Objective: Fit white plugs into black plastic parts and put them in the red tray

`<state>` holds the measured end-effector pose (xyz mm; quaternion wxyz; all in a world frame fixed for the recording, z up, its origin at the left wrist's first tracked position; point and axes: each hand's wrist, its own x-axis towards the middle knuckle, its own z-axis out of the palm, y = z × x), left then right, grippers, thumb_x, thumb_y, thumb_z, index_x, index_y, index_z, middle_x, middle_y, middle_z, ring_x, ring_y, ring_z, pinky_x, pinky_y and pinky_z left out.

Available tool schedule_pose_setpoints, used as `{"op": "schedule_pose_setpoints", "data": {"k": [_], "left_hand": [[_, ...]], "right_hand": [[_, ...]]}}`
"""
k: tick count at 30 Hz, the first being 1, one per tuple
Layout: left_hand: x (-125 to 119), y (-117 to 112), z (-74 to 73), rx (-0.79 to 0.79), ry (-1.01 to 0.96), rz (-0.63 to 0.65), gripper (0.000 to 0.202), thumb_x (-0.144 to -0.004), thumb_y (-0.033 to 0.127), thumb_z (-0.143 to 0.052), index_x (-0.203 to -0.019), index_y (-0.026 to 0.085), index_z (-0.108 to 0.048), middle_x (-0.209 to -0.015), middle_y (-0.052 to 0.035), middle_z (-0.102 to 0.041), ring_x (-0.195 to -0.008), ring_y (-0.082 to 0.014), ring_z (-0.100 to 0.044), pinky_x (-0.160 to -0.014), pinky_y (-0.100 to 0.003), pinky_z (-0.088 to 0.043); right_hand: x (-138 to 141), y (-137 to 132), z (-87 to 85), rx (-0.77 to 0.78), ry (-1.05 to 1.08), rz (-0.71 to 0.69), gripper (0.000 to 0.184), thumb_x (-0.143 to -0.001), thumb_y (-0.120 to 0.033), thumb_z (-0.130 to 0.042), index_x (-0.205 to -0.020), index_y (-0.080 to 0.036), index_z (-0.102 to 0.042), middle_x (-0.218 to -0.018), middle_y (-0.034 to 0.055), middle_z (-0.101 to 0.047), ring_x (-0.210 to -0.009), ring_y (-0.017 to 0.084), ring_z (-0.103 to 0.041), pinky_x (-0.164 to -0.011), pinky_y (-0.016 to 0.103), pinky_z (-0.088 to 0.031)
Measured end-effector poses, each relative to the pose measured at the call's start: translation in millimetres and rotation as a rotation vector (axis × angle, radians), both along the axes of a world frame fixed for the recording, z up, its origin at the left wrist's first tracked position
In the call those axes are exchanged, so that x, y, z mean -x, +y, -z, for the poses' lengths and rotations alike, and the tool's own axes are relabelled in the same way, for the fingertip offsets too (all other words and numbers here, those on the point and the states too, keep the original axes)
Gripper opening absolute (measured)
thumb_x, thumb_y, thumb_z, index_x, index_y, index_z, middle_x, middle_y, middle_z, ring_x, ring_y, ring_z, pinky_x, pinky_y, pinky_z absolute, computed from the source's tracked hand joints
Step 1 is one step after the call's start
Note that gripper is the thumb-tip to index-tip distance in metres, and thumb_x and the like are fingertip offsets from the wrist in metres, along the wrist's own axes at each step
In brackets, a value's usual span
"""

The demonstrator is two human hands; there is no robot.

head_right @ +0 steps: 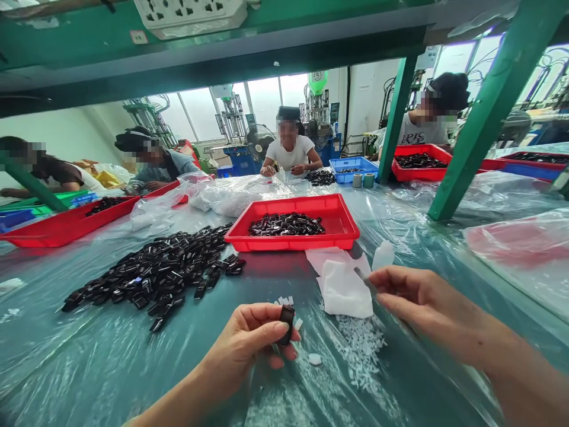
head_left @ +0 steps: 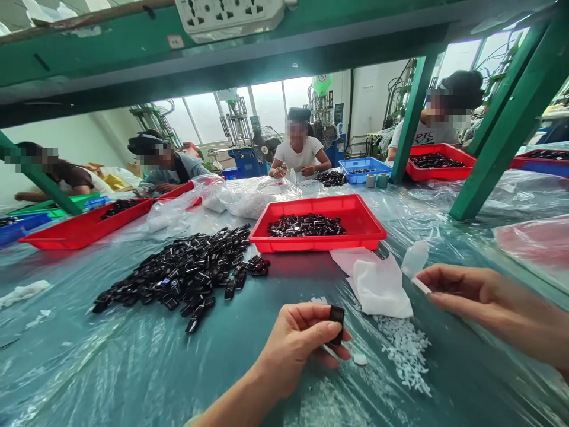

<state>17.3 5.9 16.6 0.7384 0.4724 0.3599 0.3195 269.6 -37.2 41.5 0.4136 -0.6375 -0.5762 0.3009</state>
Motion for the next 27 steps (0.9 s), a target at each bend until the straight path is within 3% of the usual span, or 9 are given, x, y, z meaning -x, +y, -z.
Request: {"op": "schedule_pose_setpoints", "data": {"k": [3,6,10,12,15,17,20,24,27], "left_hand": [[0,0,1.9,-0.018,-0.024,0.103,0.019,-0.069,0.025,-0.071,-0.079,0.009,-0.069,-0.071,-0.0074,-0.068,-0.058,-0.0138,-0.065,-0.045,-0.015,-0.048],[0,0,3.2,0.004,-0.034,0.170,0.017,-0.068,0.024,-0.072,-0.077,0.010,-0.071,-0.072,-0.0075,-0.068,-0.061,-0.0146,-0.065,-0.047,-0.017,-0.050],[-1,-1,4.7,0.020,-0.066,0.237,0.018,-0.063,0.021,-0.076,-0.078,0.012,-0.073,-0.072,-0.0075,-0.068,-0.065,-0.0155,-0.064,-0.050,-0.018,-0.052],[-2,-1,5.1,-0.019,-0.084,0.273,0.018,-0.062,0.021,-0.077,-0.078,0.013,-0.074,-0.073,-0.0080,-0.068,-0.066,-0.0153,-0.062,-0.051,-0.019,-0.052],[-3,-2,5.5,-0.057,-0.081,0.313,0.017,-0.063,0.020,-0.076,-0.079,0.015,-0.075,-0.076,-0.0078,-0.067,-0.065,-0.0136,-0.059,-0.053,-0.020,-0.052],[-3,-2,5.7,-0.061,-0.073,0.328,0.015,-0.064,0.019,-0.075,-0.079,0.015,-0.075,-0.076,-0.0078,-0.066,-0.065,-0.0132,-0.059,-0.054,-0.021,-0.053],[-2,-2,5.8,-0.059,-0.066,0.329,0.015,-0.064,0.019,-0.075,-0.079,0.015,-0.075,-0.076,-0.0082,-0.066,-0.065,-0.0135,-0.059,-0.054,-0.021,-0.053],[-3,-2,6.3,-0.010,-0.059,0.319,0.017,-0.063,0.021,-0.076,-0.078,0.013,-0.074,-0.074,-0.0080,-0.066,-0.065,-0.0145,-0.061,-0.052,-0.021,-0.052],[-3,-2,7.7,0.053,-0.051,0.323,0.020,-0.062,0.023,-0.077,-0.077,0.011,-0.073,-0.071,-0.0079,-0.067,-0.064,-0.0146,-0.062,-0.050,-0.019,-0.051]], "right_hand": [[11,-1,-7.1,-0.020,0.473,-0.022,0.030,-0.075,-0.045,-0.061,-0.093,-0.021,-0.058,-0.059,-0.0001,-0.060,-0.046,0.009,-0.049,-0.042,0.019,-0.037],[22,2,-8.3,-0.046,0.728,0.028,0.027,-0.076,-0.041,-0.064,-0.095,-0.022,-0.058,-0.046,-0.0065,-0.048,-0.031,0.001,-0.026,-0.032,0.014,-0.019],[31,3,-5.2,0.005,0.965,-0.039,0.021,-0.071,-0.039,-0.069,-0.069,-0.019,-0.065,-0.044,-0.0080,-0.038,-0.028,-0.003,-0.015,-0.029,0.013,-0.008],[35,2,-4.4,-0.016,1.025,-0.114,0.034,-0.072,-0.045,-0.065,-0.054,-0.017,-0.063,-0.052,-0.0043,-0.046,-0.030,-0.002,-0.029,-0.029,0.013,-0.020],[41,1,-3.6,-0.098,0.994,-0.197,0.049,-0.075,-0.054,-0.059,-0.044,-0.016,-0.061,-0.056,0.0007,-0.054,-0.049,0.005,-0.051,-0.047,0.015,-0.041],[44,-1,-2.4,-0.046,0.973,-0.212,0.052,-0.074,-0.061,-0.055,-0.050,-0.016,-0.065,-0.048,0.0022,-0.057,-0.044,0.005,-0.048,-0.044,0.015,-0.038],[43,-4,-0.2,0.145,1.053,-0.264,0.053,-0.075,-0.065,-0.049,-0.057,-0.018,-0.065,-0.038,0.0017,-0.057,-0.028,0.003,-0.038,-0.030,0.012,-0.023],[37,-7,-1.8,0.215,1.188,-0.400,0.035,-0.076,-0.050,-0.061,-0.060,-0.020,-0.061,-0.046,-0.0011,-0.061,-0.031,0.003,-0.049,-0.030,0.008,-0.031],[35,-7,-6.5,0.164,1.136,-0.422,0.015,-0.066,-0.030,-0.076,-0.076,-0.024,-0.067,-0.069,-0.0007,-0.070,-0.056,0.007,-0.066,-0.048,0.008,-0.048]]}}
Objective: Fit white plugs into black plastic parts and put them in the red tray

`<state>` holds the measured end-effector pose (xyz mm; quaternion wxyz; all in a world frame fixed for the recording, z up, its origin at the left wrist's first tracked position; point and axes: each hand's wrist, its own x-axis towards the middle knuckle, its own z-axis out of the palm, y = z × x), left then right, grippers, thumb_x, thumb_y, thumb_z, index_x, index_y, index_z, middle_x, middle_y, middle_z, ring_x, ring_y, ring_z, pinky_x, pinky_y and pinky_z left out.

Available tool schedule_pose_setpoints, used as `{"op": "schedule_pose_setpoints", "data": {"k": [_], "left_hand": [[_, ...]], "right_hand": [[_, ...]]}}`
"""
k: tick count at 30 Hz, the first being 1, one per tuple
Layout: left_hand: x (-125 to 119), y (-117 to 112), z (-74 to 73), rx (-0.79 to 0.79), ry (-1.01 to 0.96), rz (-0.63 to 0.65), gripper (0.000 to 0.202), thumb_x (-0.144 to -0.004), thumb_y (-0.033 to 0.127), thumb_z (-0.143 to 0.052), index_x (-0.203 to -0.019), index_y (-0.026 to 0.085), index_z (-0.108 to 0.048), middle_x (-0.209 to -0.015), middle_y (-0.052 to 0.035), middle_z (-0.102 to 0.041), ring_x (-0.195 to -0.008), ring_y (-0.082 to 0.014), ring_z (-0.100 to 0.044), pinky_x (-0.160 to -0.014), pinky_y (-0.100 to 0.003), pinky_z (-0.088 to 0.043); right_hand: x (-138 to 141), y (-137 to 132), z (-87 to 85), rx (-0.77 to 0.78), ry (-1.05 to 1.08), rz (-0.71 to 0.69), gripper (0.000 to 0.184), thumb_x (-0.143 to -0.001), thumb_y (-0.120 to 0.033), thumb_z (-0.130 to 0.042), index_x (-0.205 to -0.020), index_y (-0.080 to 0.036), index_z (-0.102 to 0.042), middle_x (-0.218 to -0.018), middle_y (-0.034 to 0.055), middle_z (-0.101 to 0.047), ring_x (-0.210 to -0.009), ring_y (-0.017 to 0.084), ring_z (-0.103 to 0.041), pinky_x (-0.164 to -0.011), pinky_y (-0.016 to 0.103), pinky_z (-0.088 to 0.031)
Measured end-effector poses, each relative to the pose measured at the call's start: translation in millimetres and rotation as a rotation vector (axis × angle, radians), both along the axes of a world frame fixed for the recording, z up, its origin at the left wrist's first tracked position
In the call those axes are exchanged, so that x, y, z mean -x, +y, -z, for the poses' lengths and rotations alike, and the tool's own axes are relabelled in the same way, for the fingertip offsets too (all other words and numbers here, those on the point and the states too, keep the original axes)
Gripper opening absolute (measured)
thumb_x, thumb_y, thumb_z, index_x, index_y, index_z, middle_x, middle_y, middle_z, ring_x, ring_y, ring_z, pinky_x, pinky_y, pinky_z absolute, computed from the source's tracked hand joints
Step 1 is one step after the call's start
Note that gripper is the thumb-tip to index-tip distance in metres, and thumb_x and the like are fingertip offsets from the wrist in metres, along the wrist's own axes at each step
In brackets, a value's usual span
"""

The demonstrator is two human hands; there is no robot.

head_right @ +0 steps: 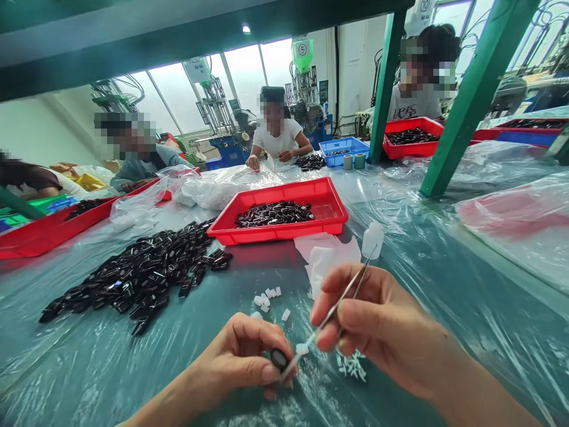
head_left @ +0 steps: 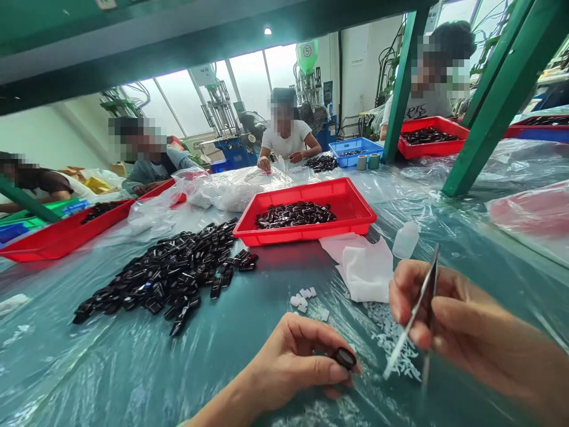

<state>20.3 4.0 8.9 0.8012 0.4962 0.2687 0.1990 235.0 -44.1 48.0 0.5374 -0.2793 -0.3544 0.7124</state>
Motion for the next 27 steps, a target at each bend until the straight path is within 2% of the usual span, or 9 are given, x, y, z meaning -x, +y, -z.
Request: {"op": "schedule_pose_setpoints", "data": {"k": [2,4,9,15,22,27], "left_hand": [[0,0,1.0,0.031,0.009,0.003,0.021,-0.062,0.024,-0.077,-0.078,0.010,-0.072,-0.071,-0.0084,-0.068,-0.063,-0.0144,-0.063,-0.050,-0.018,-0.051],[0,1,1.6,0.045,0.020,0.004,0.021,-0.062,0.024,-0.076,-0.077,0.009,-0.072,-0.072,-0.0089,-0.068,-0.062,-0.0142,-0.064,-0.049,-0.018,-0.051],[2,1,2.3,0.066,0.010,0.006,0.021,-0.062,0.023,-0.076,-0.077,0.009,-0.071,-0.071,-0.0092,-0.069,-0.059,-0.0144,-0.065,-0.047,-0.017,-0.051],[4,1,5.9,0.078,-0.037,0.042,0.019,-0.064,0.022,-0.076,-0.079,0.011,-0.072,-0.073,-0.0092,-0.070,-0.059,-0.0135,-0.065,-0.047,-0.016,-0.051],[4,1,4.1,0.109,-0.049,0.046,0.019,-0.063,0.022,-0.077,-0.079,0.012,-0.073,-0.070,-0.0087,-0.071,-0.056,-0.0123,-0.064,-0.045,-0.015,-0.050],[5,1,3.8,0.106,-0.048,0.050,0.019,-0.065,0.021,-0.076,-0.082,0.012,-0.072,-0.071,-0.0087,-0.070,-0.056,-0.0120,-0.064,-0.044,-0.014,-0.050]], "right_hand": [[1,0,-2.2,-0.049,-0.102,0.056,0.020,-0.065,-0.021,-0.077,-0.083,-0.027,-0.069,-0.083,0.0006,-0.072,-0.074,0.012,-0.069,-0.060,0.011,-0.053],[5,-1,-2.9,-0.114,-0.222,0.136,0.017,-0.068,-0.019,-0.074,-0.081,-0.029,-0.070,-0.087,0.0006,-0.072,-0.082,0.015,-0.069,-0.066,0.014,-0.055],[18,-10,-2.8,-0.194,-0.369,0.362,0.013,-0.069,-0.016,-0.072,-0.073,-0.028,-0.069,-0.085,-0.0010,-0.069,-0.072,0.015,-0.070,-0.068,0.019,-0.058],[19,-14,-1.2,-0.311,-0.451,0.276,0.012,-0.072,-0.014,-0.068,-0.078,-0.025,-0.067,-0.084,0.0011,-0.067,-0.072,0.017,-0.070,-0.065,0.022,-0.059],[23,-16,1.4,-0.310,-0.502,0.292,0.008,-0.076,-0.018,-0.064,-0.079,-0.025,-0.066,-0.084,0.0023,-0.066,-0.073,0.016,-0.067,-0.064,0.024,-0.057],[20,-15,2.2,-0.398,-0.559,0.229,0.014,-0.078,-0.016,-0.060,-0.085,-0.027,-0.064,-0.088,0.0011,-0.065,-0.074,0.015,-0.067,-0.065,0.023,-0.056]]}}
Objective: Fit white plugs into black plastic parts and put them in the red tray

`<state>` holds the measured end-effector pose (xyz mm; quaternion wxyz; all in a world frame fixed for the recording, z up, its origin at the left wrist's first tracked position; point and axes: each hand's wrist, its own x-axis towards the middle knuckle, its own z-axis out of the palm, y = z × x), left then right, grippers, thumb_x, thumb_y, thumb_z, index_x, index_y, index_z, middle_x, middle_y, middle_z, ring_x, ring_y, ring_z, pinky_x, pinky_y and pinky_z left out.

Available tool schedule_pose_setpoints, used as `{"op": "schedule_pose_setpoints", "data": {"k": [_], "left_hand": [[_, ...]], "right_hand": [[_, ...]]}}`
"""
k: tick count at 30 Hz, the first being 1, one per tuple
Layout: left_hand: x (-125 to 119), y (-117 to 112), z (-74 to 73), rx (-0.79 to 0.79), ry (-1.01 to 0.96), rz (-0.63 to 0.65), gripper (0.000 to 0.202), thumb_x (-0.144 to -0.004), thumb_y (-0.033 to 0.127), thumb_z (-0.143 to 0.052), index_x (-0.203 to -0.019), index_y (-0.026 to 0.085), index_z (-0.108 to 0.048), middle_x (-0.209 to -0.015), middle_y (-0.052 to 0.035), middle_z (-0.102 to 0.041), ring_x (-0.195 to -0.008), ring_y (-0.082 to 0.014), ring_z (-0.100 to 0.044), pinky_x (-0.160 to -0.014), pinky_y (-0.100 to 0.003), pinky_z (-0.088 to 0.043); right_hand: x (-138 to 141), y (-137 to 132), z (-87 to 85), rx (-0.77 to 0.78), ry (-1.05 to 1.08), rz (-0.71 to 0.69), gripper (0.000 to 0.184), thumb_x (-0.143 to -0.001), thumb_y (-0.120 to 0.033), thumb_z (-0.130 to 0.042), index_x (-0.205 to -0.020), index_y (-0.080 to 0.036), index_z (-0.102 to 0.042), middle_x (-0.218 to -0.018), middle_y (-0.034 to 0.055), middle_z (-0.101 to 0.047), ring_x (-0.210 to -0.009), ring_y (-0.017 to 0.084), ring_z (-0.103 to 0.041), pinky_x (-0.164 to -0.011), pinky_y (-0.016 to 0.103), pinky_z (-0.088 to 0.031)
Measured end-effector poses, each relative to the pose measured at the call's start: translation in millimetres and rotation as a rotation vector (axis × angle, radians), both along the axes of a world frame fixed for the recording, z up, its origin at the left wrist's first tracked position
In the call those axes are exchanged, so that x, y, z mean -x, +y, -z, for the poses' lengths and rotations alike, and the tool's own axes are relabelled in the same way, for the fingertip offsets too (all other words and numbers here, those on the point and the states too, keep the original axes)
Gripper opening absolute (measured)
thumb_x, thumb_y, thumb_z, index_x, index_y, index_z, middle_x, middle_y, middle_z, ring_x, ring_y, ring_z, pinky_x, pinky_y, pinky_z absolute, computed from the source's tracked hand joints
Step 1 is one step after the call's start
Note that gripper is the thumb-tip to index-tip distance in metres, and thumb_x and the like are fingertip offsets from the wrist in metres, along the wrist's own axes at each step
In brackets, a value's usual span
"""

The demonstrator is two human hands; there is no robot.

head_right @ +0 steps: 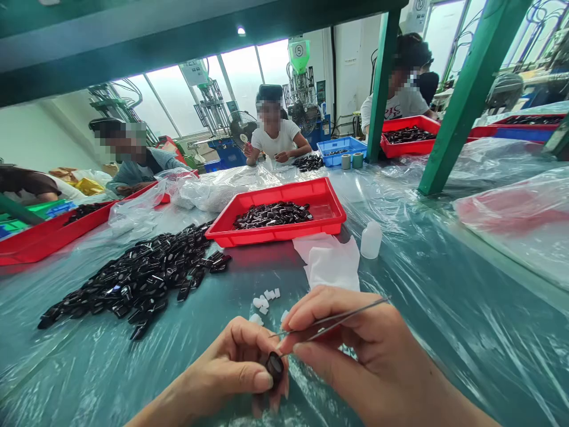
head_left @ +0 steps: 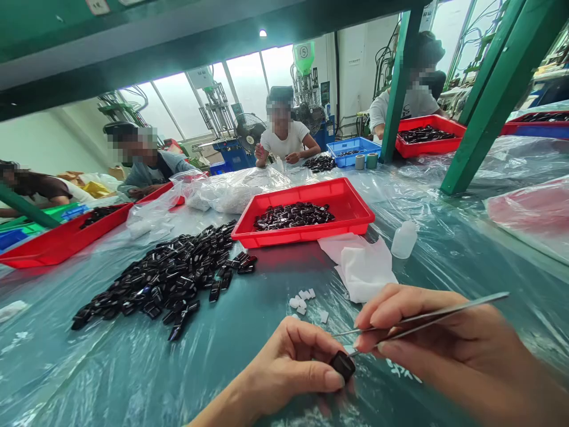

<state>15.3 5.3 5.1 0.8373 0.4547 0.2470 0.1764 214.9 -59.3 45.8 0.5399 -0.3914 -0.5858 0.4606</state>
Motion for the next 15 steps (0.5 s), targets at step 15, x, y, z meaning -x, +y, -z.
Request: {"op": "schedule_pose_setpoints", "data": {"k": [15], "left_hand": [[0.0,1.8,0.6,-0.012,0.059,0.009,0.023,-0.063,0.022,-0.076,-0.082,0.010,-0.073,-0.069,-0.0086,-0.069,-0.052,-0.0115,-0.062,-0.042,-0.015,-0.049]], "right_hand": [[1.3,1.3,-1.2,-0.143,-0.121,-0.032,0.019,-0.078,-0.009,-0.058,-0.086,-0.026,-0.061,-0.084,0.0011,-0.066,-0.077,0.016,-0.066,-0.063,0.025,-0.057]]}}
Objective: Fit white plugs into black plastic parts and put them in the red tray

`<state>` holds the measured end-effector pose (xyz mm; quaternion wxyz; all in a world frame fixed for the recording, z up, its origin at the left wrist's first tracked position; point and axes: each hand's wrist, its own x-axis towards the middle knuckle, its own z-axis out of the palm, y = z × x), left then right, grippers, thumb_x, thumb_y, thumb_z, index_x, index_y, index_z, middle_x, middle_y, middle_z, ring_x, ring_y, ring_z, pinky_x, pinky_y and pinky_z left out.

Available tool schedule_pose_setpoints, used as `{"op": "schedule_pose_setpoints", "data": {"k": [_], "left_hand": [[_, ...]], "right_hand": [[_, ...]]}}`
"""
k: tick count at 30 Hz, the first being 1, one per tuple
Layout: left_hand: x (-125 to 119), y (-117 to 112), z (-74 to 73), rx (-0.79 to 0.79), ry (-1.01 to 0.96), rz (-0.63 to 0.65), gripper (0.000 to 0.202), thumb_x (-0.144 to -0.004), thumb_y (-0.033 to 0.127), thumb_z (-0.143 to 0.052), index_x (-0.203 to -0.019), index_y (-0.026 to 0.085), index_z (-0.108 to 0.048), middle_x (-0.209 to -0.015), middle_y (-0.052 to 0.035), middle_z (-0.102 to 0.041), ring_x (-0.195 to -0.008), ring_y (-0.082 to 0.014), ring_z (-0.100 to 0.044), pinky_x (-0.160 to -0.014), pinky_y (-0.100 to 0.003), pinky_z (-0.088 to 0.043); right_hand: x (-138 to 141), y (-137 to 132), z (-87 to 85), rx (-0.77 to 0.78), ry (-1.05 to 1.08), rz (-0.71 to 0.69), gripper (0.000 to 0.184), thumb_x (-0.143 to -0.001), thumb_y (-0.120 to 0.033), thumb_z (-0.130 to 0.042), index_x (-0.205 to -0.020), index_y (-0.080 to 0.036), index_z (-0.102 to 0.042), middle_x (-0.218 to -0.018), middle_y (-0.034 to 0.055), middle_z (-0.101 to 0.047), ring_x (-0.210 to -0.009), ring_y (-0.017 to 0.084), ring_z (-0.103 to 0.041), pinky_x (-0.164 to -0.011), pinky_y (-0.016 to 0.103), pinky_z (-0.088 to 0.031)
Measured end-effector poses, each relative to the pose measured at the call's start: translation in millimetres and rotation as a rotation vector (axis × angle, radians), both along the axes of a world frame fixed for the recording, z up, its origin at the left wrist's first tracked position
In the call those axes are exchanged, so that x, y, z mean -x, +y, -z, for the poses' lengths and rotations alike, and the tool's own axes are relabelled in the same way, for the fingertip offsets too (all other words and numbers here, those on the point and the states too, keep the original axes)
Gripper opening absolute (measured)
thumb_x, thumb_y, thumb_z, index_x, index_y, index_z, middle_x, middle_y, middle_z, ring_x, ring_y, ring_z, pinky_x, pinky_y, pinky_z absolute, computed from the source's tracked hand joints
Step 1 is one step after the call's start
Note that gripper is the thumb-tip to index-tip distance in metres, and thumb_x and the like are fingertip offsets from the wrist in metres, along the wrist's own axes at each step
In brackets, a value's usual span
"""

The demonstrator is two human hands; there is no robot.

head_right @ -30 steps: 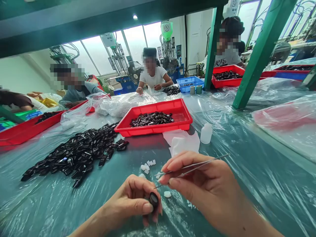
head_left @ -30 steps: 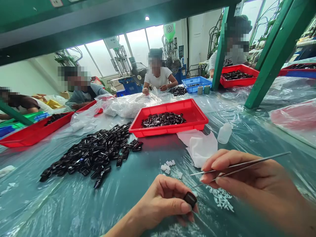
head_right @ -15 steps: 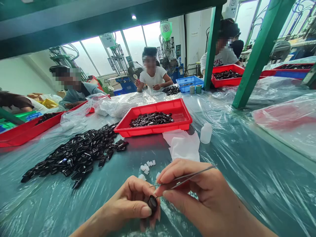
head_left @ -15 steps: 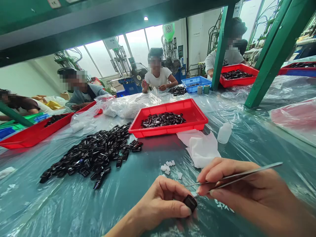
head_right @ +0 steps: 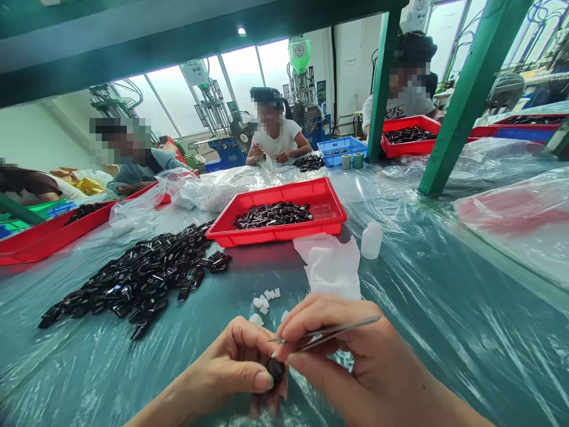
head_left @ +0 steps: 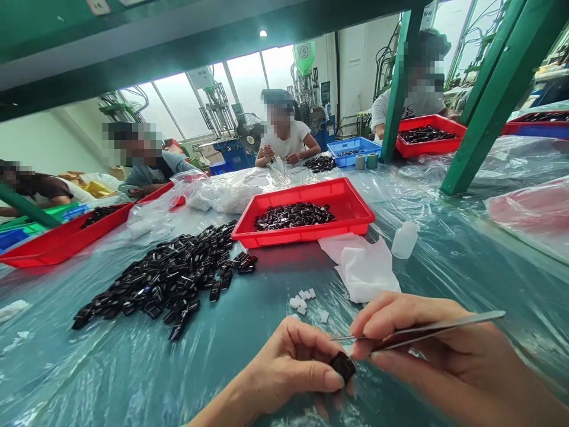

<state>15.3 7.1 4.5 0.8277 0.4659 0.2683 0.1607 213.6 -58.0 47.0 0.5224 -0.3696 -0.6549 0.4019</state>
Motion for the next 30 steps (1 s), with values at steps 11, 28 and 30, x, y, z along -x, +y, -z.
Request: {"op": "schedule_pose_setpoints", "data": {"k": [11,28,30], "left_hand": [[0,-2,-5.2,-0.006,-0.002,0.010,0.016,-0.065,0.022,-0.074,-0.073,0.008,-0.073,-0.065,-0.0076,-0.068,-0.050,-0.0094,-0.060,-0.041,-0.013,-0.048],[-4,-4,-9.4,0.016,0.000,-0.075,0.025,-0.061,0.030,-0.075,-0.068,0.006,-0.072,-0.061,-0.0081,-0.065,-0.044,-0.0089,-0.058,-0.035,-0.013,-0.046],[-5,-5,-10.5,0.017,0.003,-0.076,0.026,-0.061,0.030,-0.075,-0.068,0.006,-0.072,-0.060,-0.0076,-0.064,-0.044,-0.0086,-0.058,-0.035,-0.013,-0.045]], "right_hand": [[10,5,4.0,-0.168,-0.100,0.015,0.020,-0.075,-0.005,-0.057,-0.085,-0.022,-0.063,-0.079,0.0037,-0.068,-0.073,0.016,-0.065,-0.065,0.024,-0.055],[7,3,19.4,-0.265,-0.133,0.061,0.033,-0.079,-0.005,-0.055,-0.098,-0.032,-0.059,-0.093,0.0005,-0.068,-0.084,0.017,-0.066,-0.071,0.026,-0.055],[6,3,18.6,-0.238,-0.108,0.086,0.029,-0.079,-0.006,-0.055,-0.094,-0.030,-0.061,-0.092,0.0014,-0.069,-0.082,0.018,-0.067,-0.070,0.026,-0.056]]}}
